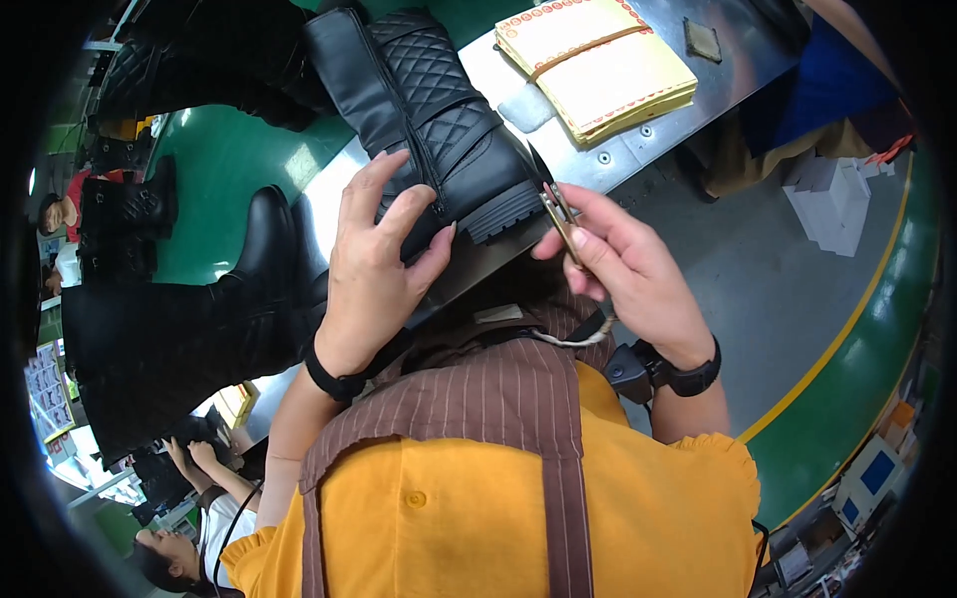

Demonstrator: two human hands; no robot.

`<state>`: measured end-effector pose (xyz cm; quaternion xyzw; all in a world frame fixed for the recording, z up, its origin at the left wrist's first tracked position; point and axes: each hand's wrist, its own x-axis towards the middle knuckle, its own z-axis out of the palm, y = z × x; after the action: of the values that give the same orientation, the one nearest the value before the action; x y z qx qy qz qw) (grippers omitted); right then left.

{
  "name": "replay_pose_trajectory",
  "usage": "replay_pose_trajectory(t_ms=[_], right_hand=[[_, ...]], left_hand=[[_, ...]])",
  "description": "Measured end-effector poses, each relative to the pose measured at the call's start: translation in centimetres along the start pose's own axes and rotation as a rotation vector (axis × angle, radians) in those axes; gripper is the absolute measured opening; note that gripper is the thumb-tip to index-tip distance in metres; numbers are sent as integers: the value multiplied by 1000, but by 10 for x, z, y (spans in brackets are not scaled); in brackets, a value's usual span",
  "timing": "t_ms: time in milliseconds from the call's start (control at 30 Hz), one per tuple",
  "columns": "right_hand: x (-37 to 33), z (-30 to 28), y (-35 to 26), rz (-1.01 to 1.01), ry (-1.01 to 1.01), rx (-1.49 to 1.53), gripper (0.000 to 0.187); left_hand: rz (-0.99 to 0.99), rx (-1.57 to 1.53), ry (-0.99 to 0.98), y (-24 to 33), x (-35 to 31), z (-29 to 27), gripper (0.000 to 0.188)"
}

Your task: Inspecting and checking the zippers and stitching of manufactured black boots at a quality control station.

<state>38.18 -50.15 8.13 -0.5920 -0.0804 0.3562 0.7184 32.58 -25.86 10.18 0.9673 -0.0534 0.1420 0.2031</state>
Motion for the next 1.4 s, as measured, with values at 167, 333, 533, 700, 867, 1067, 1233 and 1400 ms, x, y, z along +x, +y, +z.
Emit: replay_pose_trajectory(t_ms=[167,333,533,700,867,1067,1233,1400], right_hand=[[4,19,6,90,56,317,44],[4,18,9,-58,120,17,34],[4,45,-3,-254,271,-550,25],[16,55,19,-549,452,-724,26],[20,59,31,-670,464,-919,31],[21,61,40,-728,512,-951,37],[23,61,41,-843,536,-1045,36],[25,66,41,-817,544,-1034,36]], left_hand=[[93,37,-57,-1,2,-2,32],[214,301,-50,-1,0,6,28],[228,243,27,-7,2,7,19],[-28,-85,75,-11,6,3,11],[-226,-294,36,-17,9,0,9],[-273,-434,10,-26,9,-1,8],[-259,-464,11,-30,9,-2,9],[-268,-502,15,-32,8,-2,9]])
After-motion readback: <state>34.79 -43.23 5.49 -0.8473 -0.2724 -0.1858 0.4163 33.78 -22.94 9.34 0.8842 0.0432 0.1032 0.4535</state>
